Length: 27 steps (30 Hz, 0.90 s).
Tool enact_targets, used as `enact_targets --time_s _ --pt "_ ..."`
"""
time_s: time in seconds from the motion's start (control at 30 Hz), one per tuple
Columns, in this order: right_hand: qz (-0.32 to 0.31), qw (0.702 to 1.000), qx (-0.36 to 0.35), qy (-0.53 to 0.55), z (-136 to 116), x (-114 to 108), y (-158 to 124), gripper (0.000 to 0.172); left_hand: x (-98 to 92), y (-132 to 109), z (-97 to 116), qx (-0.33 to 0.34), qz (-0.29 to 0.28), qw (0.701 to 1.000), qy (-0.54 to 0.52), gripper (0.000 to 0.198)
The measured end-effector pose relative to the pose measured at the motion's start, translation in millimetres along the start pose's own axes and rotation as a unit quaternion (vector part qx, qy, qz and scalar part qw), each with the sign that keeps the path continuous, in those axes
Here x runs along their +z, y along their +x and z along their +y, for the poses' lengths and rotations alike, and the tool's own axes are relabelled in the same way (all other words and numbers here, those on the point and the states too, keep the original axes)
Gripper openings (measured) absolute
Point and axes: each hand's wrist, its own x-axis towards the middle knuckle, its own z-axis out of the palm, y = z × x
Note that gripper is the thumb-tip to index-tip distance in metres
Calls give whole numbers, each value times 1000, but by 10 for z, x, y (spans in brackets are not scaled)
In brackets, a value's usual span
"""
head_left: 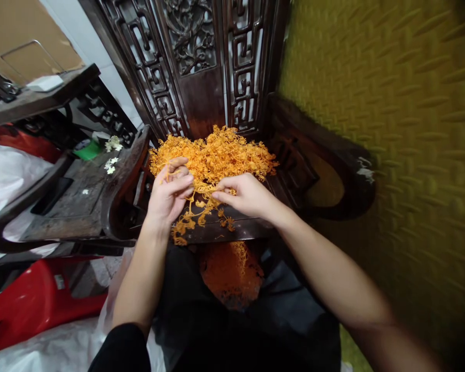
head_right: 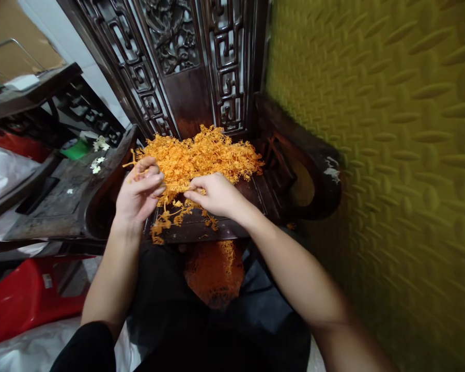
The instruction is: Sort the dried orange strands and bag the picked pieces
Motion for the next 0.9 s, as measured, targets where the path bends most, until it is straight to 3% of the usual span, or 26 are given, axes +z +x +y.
enact_targets --time_s 0.1,0.23,0.33,0.43,0.6,0.67,0.77,0.83,0.9 --pt "38 999 0 2 16 8 10 24 3 -11 -63 -13 3 999 46 42" --pt "25 999 4 -24 49 64 26 46 -14 -22 -100 -26 -17 998 46 40" --pt "25 999 -31 -25 48 85 31 27 -60 -19 -115 -5 -7 992 127 38" --pt "76 996 -38 -4 33 30 25 32 -110 -20 -124 8 -28 957 289 34" --pt "173 980 -14 101 20 34 19 42 -35 -33 -74 6 -131 880 457 27" --pt "221 961 4 168 17 125 39 49 40 -30 -35 14 -135 864 485 27" --pt "274 926 23 257 55 191 107 48 101 -27 11 -7 -140 870 473 27" --pt "341 885 43 316 148 61 161 41 70 -44 25 -40 -158 878 450 25" --pt "427 817 79 380 296 -219 192 32 -10 -76 22 -79 -168 882 432 22"
